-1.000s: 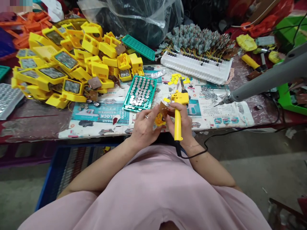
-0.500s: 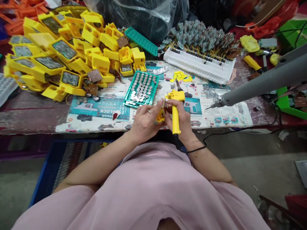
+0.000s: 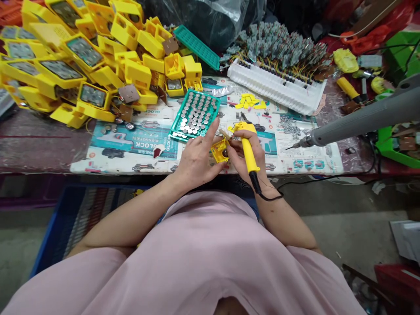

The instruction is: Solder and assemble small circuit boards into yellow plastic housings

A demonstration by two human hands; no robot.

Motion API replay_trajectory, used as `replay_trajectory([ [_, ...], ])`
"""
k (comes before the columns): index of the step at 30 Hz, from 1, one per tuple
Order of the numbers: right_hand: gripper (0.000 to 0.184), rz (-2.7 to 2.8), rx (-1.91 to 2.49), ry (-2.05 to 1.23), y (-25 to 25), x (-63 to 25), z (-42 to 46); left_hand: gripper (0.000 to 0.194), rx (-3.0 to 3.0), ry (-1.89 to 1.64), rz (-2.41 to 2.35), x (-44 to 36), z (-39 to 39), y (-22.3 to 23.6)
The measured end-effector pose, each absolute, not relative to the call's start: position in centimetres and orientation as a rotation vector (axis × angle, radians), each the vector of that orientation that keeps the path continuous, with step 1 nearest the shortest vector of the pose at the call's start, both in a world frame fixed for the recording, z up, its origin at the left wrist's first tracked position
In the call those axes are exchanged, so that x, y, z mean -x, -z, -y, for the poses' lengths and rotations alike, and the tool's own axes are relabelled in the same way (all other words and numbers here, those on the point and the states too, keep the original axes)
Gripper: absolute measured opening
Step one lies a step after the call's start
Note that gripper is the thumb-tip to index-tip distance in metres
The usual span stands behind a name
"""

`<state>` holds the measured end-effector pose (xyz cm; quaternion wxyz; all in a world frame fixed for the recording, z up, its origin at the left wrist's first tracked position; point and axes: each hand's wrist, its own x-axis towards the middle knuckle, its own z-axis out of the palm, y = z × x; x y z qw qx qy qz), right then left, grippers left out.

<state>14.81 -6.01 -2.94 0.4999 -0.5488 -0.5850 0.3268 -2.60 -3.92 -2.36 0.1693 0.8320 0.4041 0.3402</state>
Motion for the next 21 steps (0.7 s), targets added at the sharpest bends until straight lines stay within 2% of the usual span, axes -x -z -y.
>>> replay_trajectory([
  [4, 0.043, 1.417, 1.296, -0.834, 3.0, -15.2, 5.7, 0.096, -2.465, -0.956, -1.168, 2.5, 4.0, 2.5],
  [10, 0.036, 1.546, 1.322, -0.795, 2.8, -15.2, 5.9, 0.067, -2.703, -1.133, -1.109, 2.3, 4.1, 3.5],
  [13, 0.038, 1.584, 1.346, -0.677, 2.7, -15.3, 6.0, 0.066, -2.658, -1.217, -1.027, 2.9, 4.1, 3.7],
  [17, 0.050, 1.584, 1.282, -0.557, 2.3, -15.8, 6.1, 0.070, -2.171, -1.151, -0.982, 3.8, 4.0, 2.6],
  [21, 0.031, 1.536, 1.199, -0.439, 1.2, -15.7, 6.3, 0.050, -1.325, -1.032, -0.878, 3.6, 3.6, 1.0],
])
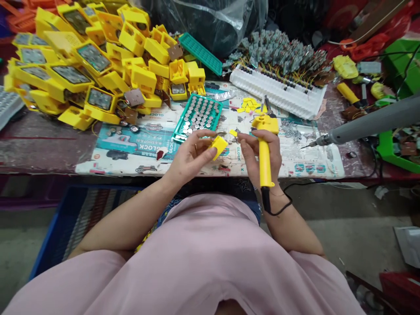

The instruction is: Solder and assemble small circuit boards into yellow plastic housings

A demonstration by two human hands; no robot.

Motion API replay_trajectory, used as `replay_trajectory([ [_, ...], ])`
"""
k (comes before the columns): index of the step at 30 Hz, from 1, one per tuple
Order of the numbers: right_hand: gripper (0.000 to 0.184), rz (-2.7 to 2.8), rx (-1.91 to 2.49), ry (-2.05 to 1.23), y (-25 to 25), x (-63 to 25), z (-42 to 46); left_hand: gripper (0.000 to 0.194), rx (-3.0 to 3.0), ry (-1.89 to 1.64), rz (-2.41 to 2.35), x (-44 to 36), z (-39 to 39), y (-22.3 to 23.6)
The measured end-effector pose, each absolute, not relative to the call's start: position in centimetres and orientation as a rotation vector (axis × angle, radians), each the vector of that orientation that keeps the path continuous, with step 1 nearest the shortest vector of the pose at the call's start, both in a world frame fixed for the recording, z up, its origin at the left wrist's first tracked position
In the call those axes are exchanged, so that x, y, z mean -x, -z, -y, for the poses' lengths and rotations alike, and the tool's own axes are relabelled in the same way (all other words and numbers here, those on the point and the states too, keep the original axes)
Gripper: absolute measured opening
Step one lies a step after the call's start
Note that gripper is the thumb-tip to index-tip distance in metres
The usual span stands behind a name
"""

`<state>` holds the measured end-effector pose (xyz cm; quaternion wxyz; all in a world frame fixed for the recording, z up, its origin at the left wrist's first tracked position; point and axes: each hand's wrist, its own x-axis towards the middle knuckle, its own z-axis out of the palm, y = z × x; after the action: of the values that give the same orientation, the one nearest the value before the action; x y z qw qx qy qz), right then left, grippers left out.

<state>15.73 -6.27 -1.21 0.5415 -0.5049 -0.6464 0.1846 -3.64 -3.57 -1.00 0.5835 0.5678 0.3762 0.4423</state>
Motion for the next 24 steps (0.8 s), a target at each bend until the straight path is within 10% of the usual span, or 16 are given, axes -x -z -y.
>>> replay_trajectory([
  [24, 0.027, 1.932, 1.299, -0.155, 0.5, -14.6, 5.5, 0.042, -0.932, -0.842, -0.813, 2.6, 3.7, 0.4],
])
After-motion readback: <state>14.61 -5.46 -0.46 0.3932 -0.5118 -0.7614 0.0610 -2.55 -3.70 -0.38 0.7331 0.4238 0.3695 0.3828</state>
